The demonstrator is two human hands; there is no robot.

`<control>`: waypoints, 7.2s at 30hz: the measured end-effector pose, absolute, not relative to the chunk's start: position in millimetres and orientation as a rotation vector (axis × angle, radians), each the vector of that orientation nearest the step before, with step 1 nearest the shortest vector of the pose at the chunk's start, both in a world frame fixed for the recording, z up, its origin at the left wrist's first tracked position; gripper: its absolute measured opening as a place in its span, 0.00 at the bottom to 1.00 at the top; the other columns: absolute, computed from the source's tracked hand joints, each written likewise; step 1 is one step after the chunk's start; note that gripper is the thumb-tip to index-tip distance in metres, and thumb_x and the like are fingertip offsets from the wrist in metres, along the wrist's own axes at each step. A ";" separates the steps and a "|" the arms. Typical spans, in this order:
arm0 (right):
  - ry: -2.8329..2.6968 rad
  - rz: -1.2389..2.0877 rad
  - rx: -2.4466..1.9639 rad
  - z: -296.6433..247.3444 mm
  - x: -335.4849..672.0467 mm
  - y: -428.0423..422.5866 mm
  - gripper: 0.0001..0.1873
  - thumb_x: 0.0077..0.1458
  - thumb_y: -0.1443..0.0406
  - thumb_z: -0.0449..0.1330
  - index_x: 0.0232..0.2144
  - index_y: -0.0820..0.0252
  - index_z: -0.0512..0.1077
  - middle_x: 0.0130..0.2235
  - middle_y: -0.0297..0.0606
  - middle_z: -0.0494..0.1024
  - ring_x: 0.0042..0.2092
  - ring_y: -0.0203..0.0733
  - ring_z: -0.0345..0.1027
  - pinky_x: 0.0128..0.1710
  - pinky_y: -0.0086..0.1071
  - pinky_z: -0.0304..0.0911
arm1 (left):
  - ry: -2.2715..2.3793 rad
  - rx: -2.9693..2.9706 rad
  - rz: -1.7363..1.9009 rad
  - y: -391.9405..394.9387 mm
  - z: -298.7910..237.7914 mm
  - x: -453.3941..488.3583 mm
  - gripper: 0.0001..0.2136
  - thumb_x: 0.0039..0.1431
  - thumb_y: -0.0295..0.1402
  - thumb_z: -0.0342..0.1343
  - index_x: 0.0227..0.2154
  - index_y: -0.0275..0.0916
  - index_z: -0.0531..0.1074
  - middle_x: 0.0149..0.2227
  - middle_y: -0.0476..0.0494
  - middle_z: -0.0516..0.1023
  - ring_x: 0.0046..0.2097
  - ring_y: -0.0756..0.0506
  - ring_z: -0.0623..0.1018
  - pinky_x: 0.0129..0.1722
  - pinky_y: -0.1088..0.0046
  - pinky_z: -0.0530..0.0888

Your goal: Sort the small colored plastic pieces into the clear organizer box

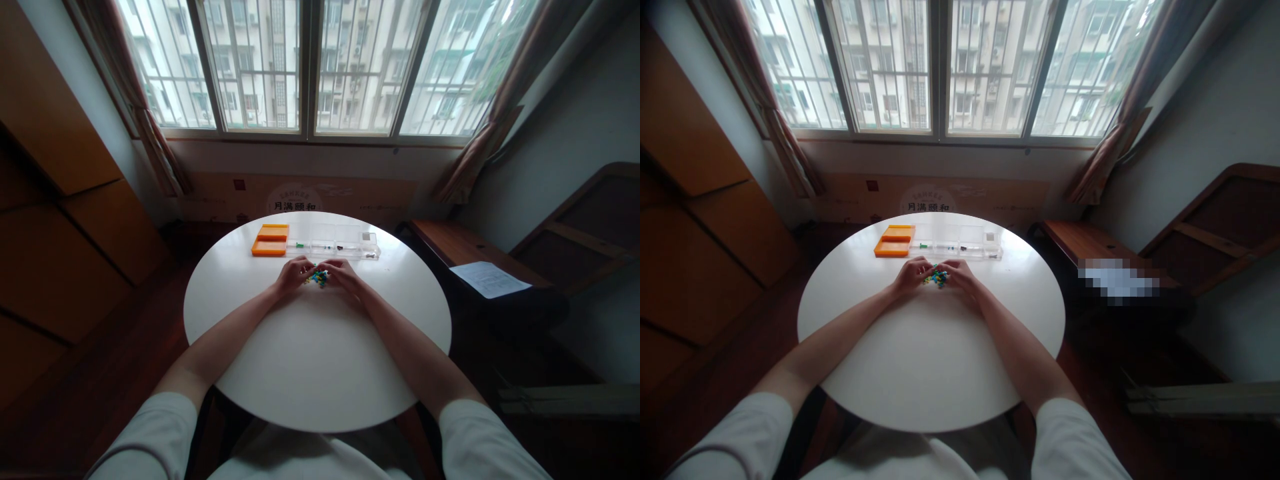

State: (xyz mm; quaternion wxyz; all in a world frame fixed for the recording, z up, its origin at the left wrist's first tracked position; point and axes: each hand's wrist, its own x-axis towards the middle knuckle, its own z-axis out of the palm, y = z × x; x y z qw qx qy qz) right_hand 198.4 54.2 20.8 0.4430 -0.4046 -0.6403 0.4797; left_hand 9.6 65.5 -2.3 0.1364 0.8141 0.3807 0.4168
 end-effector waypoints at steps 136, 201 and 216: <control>-1.579 1.223 -0.955 11.0 195.8 62.4 0.19 0.34 0.55 0.67 0.25 0.64 0.74 0.25 0.36 0.75 0.28 0.36 0.66 0.30 0.30 0.60 | 1.046 2.362 1.212 68.6 -5.5 10.2 0.10 0.56 0.38 0.55 0.32 0.37 0.76 0.30 0.47 0.72 0.27 0.54 0.70 0.28 0.78 0.68; -1.619 1.189 -0.967 7.2 196.9 65.7 0.18 0.36 0.54 0.66 0.26 0.64 0.75 0.27 0.37 0.76 0.29 0.36 0.67 0.31 0.29 0.61 | 1.046 2.379 1.194 67.6 -5.1 10.4 0.09 0.56 0.37 0.55 0.32 0.37 0.76 0.31 0.47 0.72 0.27 0.54 0.71 0.29 0.79 0.68; -1.497 1.156 -1.001 14.2 196.6 61.3 0.17 0.35 0.55 0.66 0.25 0.62 0.74 0.26 0.35 0.76 0.29 0.36 0.66 0.32 0.30 0.61 | 1.149 2.364 1.225 64.1 -1.3 9.2 0.08 0.55 0.35 0.55 0.31 0.38 0.76 0.31 0.48 0.73 0.28 0.53 0.71 0.29 0.78 0.68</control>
